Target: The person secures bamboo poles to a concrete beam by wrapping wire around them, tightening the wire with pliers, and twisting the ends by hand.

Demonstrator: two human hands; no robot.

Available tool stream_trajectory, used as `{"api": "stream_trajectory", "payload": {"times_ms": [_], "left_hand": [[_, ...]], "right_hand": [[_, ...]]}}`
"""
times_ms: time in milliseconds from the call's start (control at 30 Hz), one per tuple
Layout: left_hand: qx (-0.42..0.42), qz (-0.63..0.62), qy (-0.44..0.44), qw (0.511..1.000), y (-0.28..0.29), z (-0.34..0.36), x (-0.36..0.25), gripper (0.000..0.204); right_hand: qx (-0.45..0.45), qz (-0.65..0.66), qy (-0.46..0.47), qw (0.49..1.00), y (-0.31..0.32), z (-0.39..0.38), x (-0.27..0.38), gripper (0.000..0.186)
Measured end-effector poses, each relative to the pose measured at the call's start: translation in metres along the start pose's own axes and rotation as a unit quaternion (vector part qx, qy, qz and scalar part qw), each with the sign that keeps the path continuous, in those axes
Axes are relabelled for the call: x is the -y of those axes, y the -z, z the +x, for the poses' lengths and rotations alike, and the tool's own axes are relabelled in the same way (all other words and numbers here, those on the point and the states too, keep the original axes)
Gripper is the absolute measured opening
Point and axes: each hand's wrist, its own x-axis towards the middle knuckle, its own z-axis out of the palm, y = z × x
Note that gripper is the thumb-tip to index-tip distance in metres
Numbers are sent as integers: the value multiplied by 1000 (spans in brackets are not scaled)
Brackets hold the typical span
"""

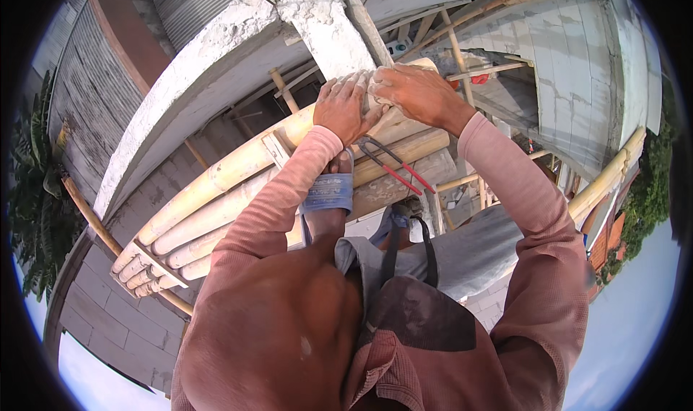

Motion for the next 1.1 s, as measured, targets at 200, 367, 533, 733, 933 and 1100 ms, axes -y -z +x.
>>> {"api": "stream_trajectory", "payload": {"times_ms": [200, 367, 533, 733, 933, 1100], "left_hand": [[-36, -30, -11, 999, -8, 1, 1, 78], [-23, -11, -13, 1000, -8, -1, 4, 76], [-24, 2, -19, 1000, -13, -2, 8, 76], [-24, 4, -42, 999, -7, -1, 6, 75], [-30, -13, -26, 999, -6, -4, 7, 81], [-26, -22, -5, 999, -4, 3, 2, 86]], "right_hand": [[30, -139, 166, 976, 0, 2, -15, 25], [95, -168, 193, 962, -1, 10, -12, 19], [37, -151, 174, 972, -21, 12, -8, 19], [38, 103, -200, 974, -50, 13, 21, 36], [-87, 93, -212, 969, -56, -64, 74, 46], [33, -4, -160, 987, -84, -106, 90, 53]]}}
